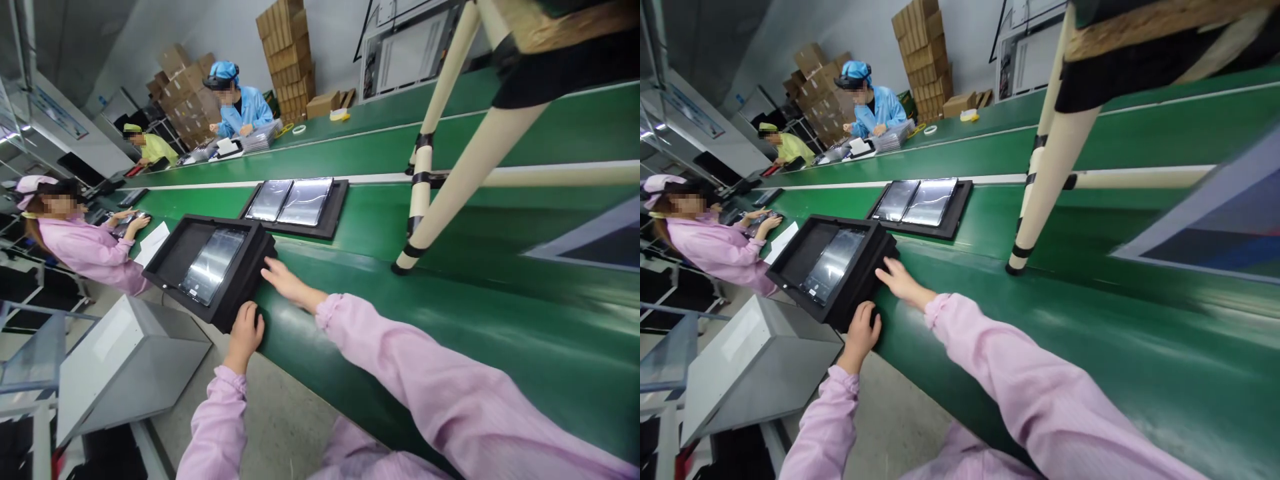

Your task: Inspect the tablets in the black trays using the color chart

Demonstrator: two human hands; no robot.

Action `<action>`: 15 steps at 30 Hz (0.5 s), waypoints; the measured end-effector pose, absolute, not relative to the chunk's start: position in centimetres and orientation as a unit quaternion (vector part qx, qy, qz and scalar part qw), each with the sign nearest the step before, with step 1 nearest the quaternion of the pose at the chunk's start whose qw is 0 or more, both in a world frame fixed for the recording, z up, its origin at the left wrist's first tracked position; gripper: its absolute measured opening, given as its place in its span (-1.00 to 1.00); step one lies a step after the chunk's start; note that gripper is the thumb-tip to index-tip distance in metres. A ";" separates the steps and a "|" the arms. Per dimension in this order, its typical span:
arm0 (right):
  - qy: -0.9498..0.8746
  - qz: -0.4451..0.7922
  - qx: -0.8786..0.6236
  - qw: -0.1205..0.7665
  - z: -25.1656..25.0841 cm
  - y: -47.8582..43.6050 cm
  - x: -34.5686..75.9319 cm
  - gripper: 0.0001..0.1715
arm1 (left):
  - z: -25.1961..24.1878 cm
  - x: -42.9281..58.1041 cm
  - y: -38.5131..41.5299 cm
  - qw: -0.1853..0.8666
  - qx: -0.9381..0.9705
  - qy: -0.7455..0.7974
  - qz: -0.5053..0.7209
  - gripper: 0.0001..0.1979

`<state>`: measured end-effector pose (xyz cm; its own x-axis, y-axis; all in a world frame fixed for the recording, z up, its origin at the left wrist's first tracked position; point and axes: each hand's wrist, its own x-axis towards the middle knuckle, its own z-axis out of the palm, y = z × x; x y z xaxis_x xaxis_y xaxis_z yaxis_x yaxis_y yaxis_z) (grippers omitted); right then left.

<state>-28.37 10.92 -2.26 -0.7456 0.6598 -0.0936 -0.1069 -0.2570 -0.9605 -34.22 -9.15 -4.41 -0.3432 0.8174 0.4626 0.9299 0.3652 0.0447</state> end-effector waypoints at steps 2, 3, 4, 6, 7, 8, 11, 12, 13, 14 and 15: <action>-0.552 0.708 -0.339 0.283 -2.4 15.8 -27.1 -0.44 | -4.9 -35.2 -9.4 0.164 -0.530 -0.820 -0.140 -0.72; -0.541 0.680 -0.399 0.292 -2.7 18.3 -26.5 -0.40 | -5.1 -35.4 -9.5 0.154 -0.523 -0.827 -0.137 -0.71; -0.524 0.653 -0.460 0.294 -2.9 20.6 -26.1 -0.39 | -5.3 -35.6 -9.5 0.144 -0.515 -0.834 -0.136 -0.71; -0.499 0.618 -0.541 0.277 -3.4 24.3 -25.6 -0.40 | -5.5 -36.1 -9.4 0.129 -0.493 -0.848 -0.143 -0.72; -0.490 0.610 -0.565 0.263 -3.6 25.7 -25.6 -0.42 | -5.3 -36.5 -9.4 0.122 -0.481 -0.855 -0.150 -0.72; -0.485 0.607 -0.579 0.249 -3.8 26.8 -25.6 -0.44 | -5.1 -36.9 -9.4 0.116 -0.467 -0.862 -0.160 -0.73; -0.480 0.614 -0.582 0.232 -3.8 28.4 -25.5 -0.50 | -3.9 -38.2 -9.7 0.101 -0.417 -0.880 -0.204 -0.79; -0.480 0.620 -0.574 0.235 -3.7 28.6 -25.4 -0.52 | -3.6 -38.4 -9.7 0.097 -0.398 -0.885 -0.224 -0.81; -0.481 0.627 -0.564 0.241 -3.6 28.7 -25.3 -0.54 | -3.3 -38.4 -9.7 0.093 -0.378 -0.888 -0.246 -0.82; -0.481 0.636 -0.550 0.249 -3.4 28.7 -25.2 -0.55 | -3.1 -38.1 -9.4 0.088 -0.359 -0.888 -0.272 -0.83; -0.481 0.646 -0.534 0.257 -3.3 28.6 -25.1 -0.57 | -3.2 -37.6 -8.9 0.079 -0.342 -0.887 -0.300 -0.84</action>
<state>-25.11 28.64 -3.30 -0.2970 0.8459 -0.4430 0.1821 -0.4052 -0.8959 -37.63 -8.90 -3.15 -0.7536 0.5591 0.3457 0.6541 0.5856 0.4787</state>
